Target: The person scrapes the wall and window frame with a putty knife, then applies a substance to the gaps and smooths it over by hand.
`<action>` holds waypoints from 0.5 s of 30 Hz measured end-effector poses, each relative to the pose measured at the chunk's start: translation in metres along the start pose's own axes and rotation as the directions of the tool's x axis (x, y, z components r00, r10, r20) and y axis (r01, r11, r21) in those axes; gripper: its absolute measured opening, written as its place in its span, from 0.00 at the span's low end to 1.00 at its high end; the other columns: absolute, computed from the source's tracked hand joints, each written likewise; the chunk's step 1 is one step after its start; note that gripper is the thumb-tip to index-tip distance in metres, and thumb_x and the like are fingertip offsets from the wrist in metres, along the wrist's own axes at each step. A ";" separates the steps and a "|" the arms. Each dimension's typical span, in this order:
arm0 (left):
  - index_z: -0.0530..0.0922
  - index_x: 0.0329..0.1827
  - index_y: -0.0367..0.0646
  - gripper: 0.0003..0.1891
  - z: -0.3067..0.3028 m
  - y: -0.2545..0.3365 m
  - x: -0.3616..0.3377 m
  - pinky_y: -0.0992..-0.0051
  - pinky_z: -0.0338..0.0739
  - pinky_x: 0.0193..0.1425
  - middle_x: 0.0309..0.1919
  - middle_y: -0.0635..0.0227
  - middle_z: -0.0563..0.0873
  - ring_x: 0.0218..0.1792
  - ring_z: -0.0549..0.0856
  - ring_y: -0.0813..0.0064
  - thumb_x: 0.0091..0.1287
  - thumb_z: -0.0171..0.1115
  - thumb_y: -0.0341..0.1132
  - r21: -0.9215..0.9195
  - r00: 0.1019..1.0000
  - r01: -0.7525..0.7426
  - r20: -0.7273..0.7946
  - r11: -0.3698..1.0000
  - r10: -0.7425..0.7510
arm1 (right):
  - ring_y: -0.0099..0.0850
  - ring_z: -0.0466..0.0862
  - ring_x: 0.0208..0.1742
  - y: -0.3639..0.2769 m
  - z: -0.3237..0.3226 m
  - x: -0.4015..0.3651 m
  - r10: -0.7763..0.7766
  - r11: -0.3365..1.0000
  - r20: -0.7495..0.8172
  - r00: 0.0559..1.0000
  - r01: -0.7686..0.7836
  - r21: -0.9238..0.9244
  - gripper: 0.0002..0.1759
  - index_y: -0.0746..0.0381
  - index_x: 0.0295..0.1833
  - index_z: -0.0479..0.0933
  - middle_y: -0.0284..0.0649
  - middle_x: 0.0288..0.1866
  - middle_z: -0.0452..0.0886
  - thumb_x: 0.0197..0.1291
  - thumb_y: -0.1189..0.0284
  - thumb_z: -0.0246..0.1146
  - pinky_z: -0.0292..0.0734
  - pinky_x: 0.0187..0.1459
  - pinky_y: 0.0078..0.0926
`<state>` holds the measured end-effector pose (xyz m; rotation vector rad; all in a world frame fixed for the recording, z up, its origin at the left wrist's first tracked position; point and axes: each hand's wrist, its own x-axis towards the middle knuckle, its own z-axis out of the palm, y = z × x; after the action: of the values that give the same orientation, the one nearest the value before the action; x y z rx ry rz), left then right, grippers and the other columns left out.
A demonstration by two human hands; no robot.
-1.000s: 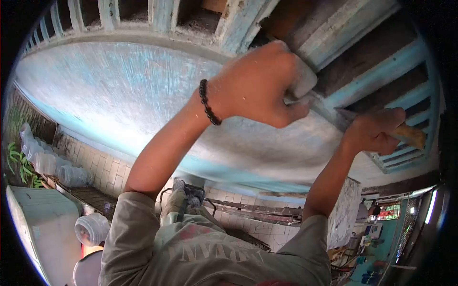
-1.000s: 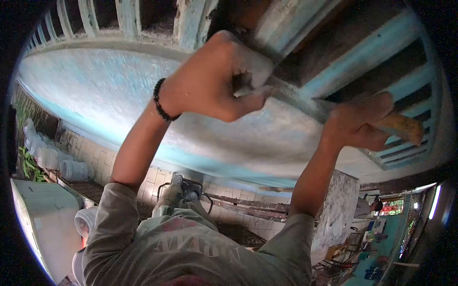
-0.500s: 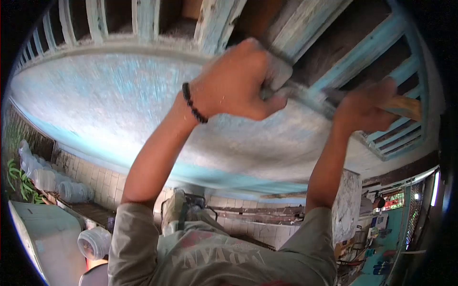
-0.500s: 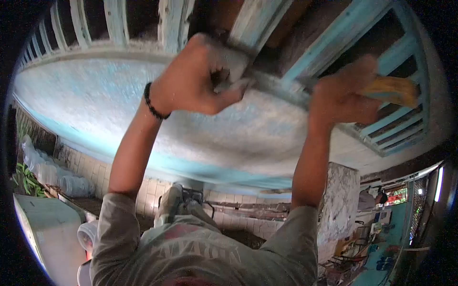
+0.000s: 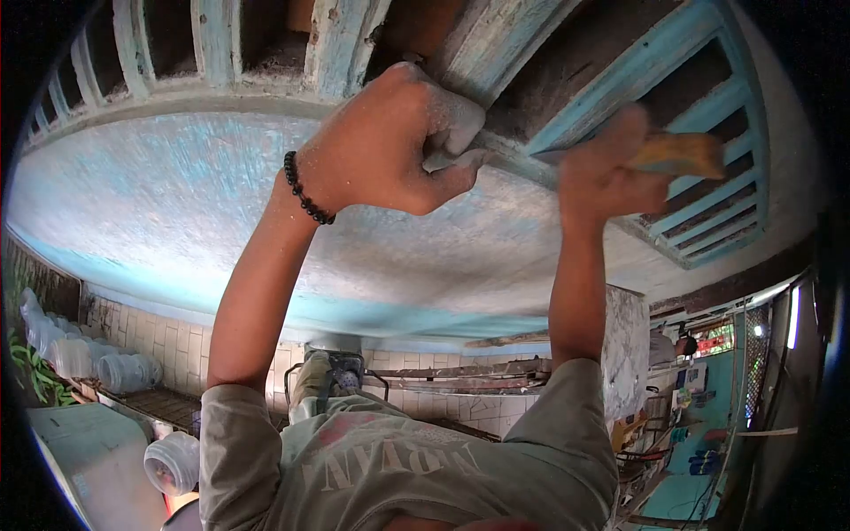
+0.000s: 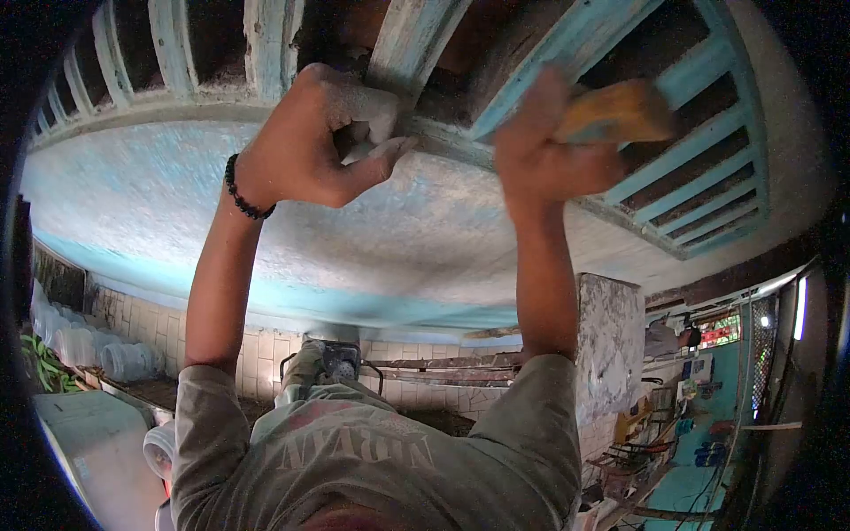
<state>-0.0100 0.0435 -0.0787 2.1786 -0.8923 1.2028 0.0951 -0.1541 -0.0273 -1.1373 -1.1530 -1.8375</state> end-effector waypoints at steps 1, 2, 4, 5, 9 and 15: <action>0.78 0.21 0.42 0.13 -0.003 0.003 0.000 0.73 0.63 0.20 0.12 0.68 0.74 0.12 0.72 0.71 0.57 0.75 0.33 0.006 1.000 0.012 0.014 1.000 -0.012 | 0.20 0.68 0.20 0.000 -0.002 -0.004 -0.138 0.990 0.036 0.990 0.139 -0.023 0.28 0.65 0.22 0.73 0.33 0.18 0.75 0.76 0.61 0.60 0.63 0.23 0.23; 0.78 0.21 0.42 0.13 -0.003 0.004 0.000 0.73 0.63 0.20 0.12 0.68 0.74 0.12 0.73 0.71 0.57 0.75 0.32 0.011 0.999 0.024 0.026 1.000 -0.025 | 0.20 0.69 0.20 0.000 -0.005 -0.005 -0.002 1.000 0.030 1.000 0.002 -0.002 0.27 0.65 0.22 0.73 0.33 0.19 0.75 0.76 0.61 0.61 0.64 0.23 0.23; 0.77 0.21 0.43 0.13 0.000 0.004 0.000 0.73 0.64 0.19 0.12 0.68 0.74 0.12 0.73 0.70 0.57 0.75 0.32 0.001 1.000 0.007 -0.004 1.000 -0.007 | 0.19 0.69 0.21 -0.002 -0.011 -0.004 0.265 0.963 0.018 0.964 -0.266 0.042 0.27 0.65 0.23 0.71 0.31 0.19 0.74 0.75 0.61 0.61 0.66 0.24 0.22; 0.77 0.20 0.43 0.13 0.000 0.003 0.000 0.73 0.64 0.19 0.12 0.68 0.75 0.12 0.73 0.70 0.57 0.75 0.32 -0.002 1.000 0.000 -0.018 1.000 0.000 | 0.20 0.71 0.20 -0.004 -0.010 -0.005 0.212 0.977 -0.002 0.977 -0.212 0.032 0.25 0.65 0.23 0.73 0.32 0.19 0.75 0.74 0.62 0.63 0.66 0.24 0.23; 0.76 0.20 0.44 0.13 0.000 0.004 0.000 0.74 0.64 0.20 0.11 0.68 0.74 0.12 0.75 0.71 0.56 0.75 0.32 -0.038 0.998 0.051 0.026 0.998 -0.050 | 0.21 0.74 0.19 0.007 -0.018 -0.016 0.238 0.971 -0.020 0.971 -0.239 -0.011 0.23 0.65 0.23 0.76 0.34 0.19 0.78 0.72 0.65 0.65 0.68 0.23 0.25; 0.77 0.20 0.42 0.12 0.001 0.007 0.002 0.69 0.67 0.22 0.11 0.64 0.74 0.14 0.76 0.64 0.56 0.73 0.33 -0.090 0.993 0.115 0.029 0.989 -0.113 | 0.21 0.72 0.23 0.036 -0.033 -0.036 0.254 0.966 -0.100 0.962 -0.258 -0.031 0.21 0.64 0.34 0.69 0.34 0.26 0.73 0.75 0.59 0.62 0.72 0.25 0.24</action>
<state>-0.0138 0.0379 -0.0770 2.1436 -0.8048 1.0628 0.1293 -0.1948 -0.0558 -1.1522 -0.8706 -1.7040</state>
